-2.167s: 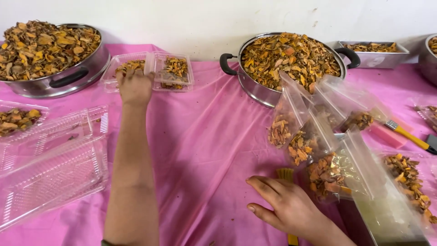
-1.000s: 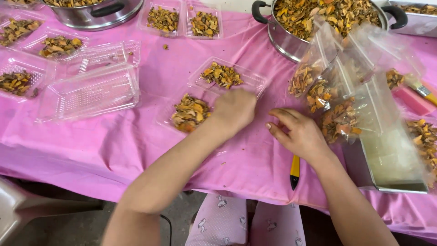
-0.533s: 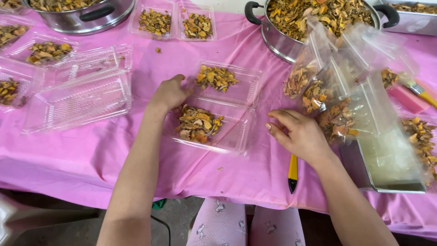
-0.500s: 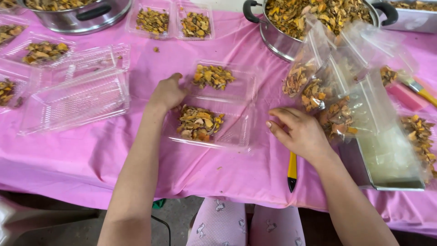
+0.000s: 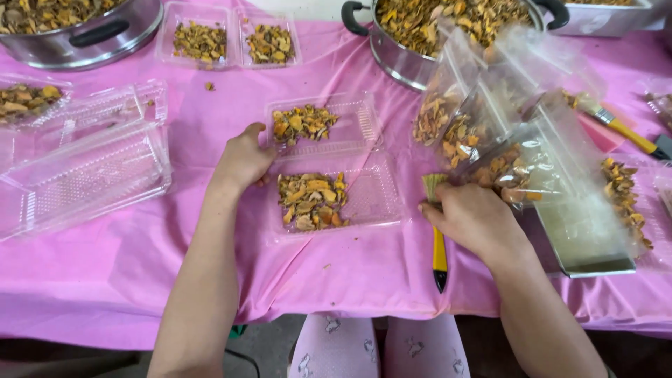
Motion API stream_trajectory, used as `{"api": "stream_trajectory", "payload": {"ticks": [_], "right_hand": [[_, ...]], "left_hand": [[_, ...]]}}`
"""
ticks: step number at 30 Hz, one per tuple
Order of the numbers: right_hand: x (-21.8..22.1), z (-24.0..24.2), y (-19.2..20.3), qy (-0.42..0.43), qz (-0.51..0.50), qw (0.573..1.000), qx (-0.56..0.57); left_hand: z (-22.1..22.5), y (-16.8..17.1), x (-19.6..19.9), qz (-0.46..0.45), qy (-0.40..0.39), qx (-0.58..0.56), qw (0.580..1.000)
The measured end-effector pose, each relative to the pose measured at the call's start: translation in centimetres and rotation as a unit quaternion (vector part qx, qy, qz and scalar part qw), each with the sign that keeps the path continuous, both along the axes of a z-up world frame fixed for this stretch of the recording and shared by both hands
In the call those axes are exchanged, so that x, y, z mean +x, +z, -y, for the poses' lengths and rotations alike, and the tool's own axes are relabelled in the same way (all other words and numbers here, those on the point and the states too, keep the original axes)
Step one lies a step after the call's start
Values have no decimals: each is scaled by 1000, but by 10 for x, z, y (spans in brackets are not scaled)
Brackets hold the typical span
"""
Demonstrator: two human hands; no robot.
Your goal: Sorting and cleaning dried tea pieces by hand and with a brush, then placing them into plastic bags and containers.
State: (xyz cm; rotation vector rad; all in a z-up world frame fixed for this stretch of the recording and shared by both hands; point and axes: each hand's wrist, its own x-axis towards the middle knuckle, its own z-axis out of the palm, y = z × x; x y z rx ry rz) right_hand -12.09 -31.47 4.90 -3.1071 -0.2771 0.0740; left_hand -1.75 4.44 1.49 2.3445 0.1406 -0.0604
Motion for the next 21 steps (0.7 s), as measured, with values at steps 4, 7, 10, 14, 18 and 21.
{"api": "stream_trajectory", "payload": {"ticks": [4,7,10,14,18,21], "right_hand": [[1,-5,-4,-12,-63,997,-48],[5,5,-22,-5,-24,999,-34],[16,15,-33,14,118,993,7],[15,18,-36,47,325,932,150],[18,6,-32,121,389,899,160],[11,-2,-23,144,370,899,187]], "left_hand": [[2,-8,2,56,-21,63,996],[3,-15,7,82,-36,78,993],[8,3,1,70,-52,76,993],[13,7,-2,35,-61,32,997],[-2,-30,36,82,-56,21,995],[3,-32,33,135,-34,72,988]]}}
